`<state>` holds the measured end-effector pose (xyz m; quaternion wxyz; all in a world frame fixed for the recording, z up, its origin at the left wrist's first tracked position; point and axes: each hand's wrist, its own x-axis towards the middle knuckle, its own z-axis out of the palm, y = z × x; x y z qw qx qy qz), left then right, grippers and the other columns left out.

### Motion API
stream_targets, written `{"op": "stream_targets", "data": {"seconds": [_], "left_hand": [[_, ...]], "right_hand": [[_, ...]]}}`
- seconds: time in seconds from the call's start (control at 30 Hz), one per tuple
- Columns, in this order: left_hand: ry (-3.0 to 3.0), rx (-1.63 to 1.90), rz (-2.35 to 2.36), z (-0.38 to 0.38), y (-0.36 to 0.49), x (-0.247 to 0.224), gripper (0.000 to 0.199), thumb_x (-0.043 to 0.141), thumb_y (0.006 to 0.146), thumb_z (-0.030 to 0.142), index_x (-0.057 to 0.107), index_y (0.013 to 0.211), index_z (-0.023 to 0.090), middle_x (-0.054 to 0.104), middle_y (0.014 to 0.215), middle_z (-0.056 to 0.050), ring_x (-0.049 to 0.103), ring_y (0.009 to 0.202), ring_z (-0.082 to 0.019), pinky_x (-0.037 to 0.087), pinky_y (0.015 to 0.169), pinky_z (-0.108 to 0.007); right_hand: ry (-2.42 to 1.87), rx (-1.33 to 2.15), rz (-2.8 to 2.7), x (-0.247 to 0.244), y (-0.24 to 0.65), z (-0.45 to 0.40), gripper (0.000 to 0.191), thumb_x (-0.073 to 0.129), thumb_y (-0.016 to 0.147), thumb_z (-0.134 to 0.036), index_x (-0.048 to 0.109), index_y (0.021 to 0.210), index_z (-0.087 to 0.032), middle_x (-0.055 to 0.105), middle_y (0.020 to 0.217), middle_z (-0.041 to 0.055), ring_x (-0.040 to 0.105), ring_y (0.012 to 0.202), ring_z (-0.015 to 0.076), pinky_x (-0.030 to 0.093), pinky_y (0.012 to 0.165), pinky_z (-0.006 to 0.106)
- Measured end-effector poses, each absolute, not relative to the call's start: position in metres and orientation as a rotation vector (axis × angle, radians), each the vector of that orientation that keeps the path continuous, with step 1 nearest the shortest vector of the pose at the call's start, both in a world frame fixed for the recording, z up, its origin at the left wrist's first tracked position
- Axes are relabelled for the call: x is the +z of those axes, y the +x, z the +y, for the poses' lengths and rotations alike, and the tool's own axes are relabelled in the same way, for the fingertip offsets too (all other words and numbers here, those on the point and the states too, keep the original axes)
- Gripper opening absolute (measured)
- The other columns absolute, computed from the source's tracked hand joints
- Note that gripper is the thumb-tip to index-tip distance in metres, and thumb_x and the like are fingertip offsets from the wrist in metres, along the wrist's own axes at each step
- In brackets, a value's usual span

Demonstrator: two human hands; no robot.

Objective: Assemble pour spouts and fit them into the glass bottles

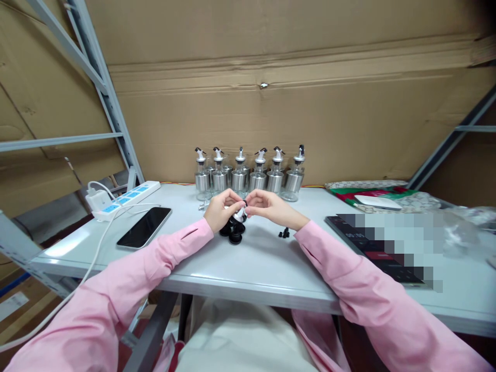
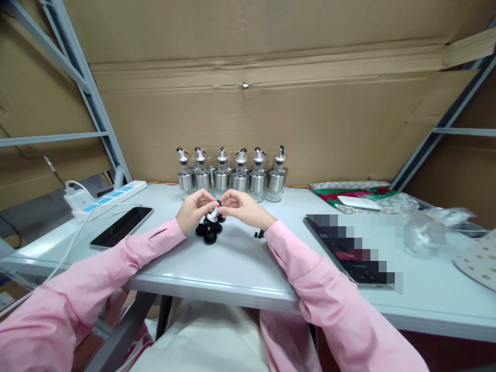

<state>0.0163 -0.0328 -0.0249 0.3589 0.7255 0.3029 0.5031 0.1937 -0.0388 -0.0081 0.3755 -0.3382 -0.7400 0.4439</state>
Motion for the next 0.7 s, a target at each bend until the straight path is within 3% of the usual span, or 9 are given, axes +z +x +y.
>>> {"op": "stream_targets", "data": {"seconds": [0.23,0.5,0.6,0.7], "left_hand": [[1.955,1.408,0.863,-0.032,0.016,-0.026,0.021,0.063,0.073,0.034,0.055,0.071,0.015,0.056,0.063,0.002,0.046,0.05,-0.007,0.038,0.05,-0.02],[1.94,1.454,0.802,-0.034,0.016,-0.028,0.022,0.065,0.073,0.036,0.056,0.073,0.015,0.055,0.066,0.003,0.05,0.058,-0.008,0.042,0.056,-0.02],[1.948,1.451,0.774,-0.036,0.017,-0.027,0.022,0.064,0.074,0.037,0.056,0.074,0.016,0.055,0.066,0.003,0.052,0.06,-0.009,0.044,0.057,-0.02],[1.953,1.451,0.758,-0.038,0.018,-0.026,0.02,0.063,0.074,0.035,0.056,0.075,0.016,0.058,0.069,0.002,0.054,0.062,-0.009,0.044,0.061,-0.021]], "right_hand": [[-0.852,1.229,-1.889,-0.011,0.191,-0.039,0.032,0.069,0.069,-0.031,0.048,0.088,-0.018,0.066,0.075,0.0018,0.064,0.072,0.0155,0.05,0.076,0.034],[-0.818,1.341,-1.837,-0.016,0.182,-0.046,0.063,0.072,0.069,-0.03,0.036,0.12,-0.021,0.064,0.094,0.0032,0.063,0.087,0.0153,0.05,0.087,0.037],[-0.794,1.287,-1.843,-0.019,0.18,-0.046,0.068,0.07,0.07,-0.03,0.033,0.126,-0.022,0.059,0.105,0.0044,0.061,0.093,0.0153,0.049,0.09,0.036],[-0.79,1.314,-1.818,-0.019,0.178,-0.047,0.067,0.066,0.074,-0.029,0.028,0.129,-0.023,0.057,0.104,0.0043,0.061,0.089,0.0149,0.051,0.086,0.036]]}}
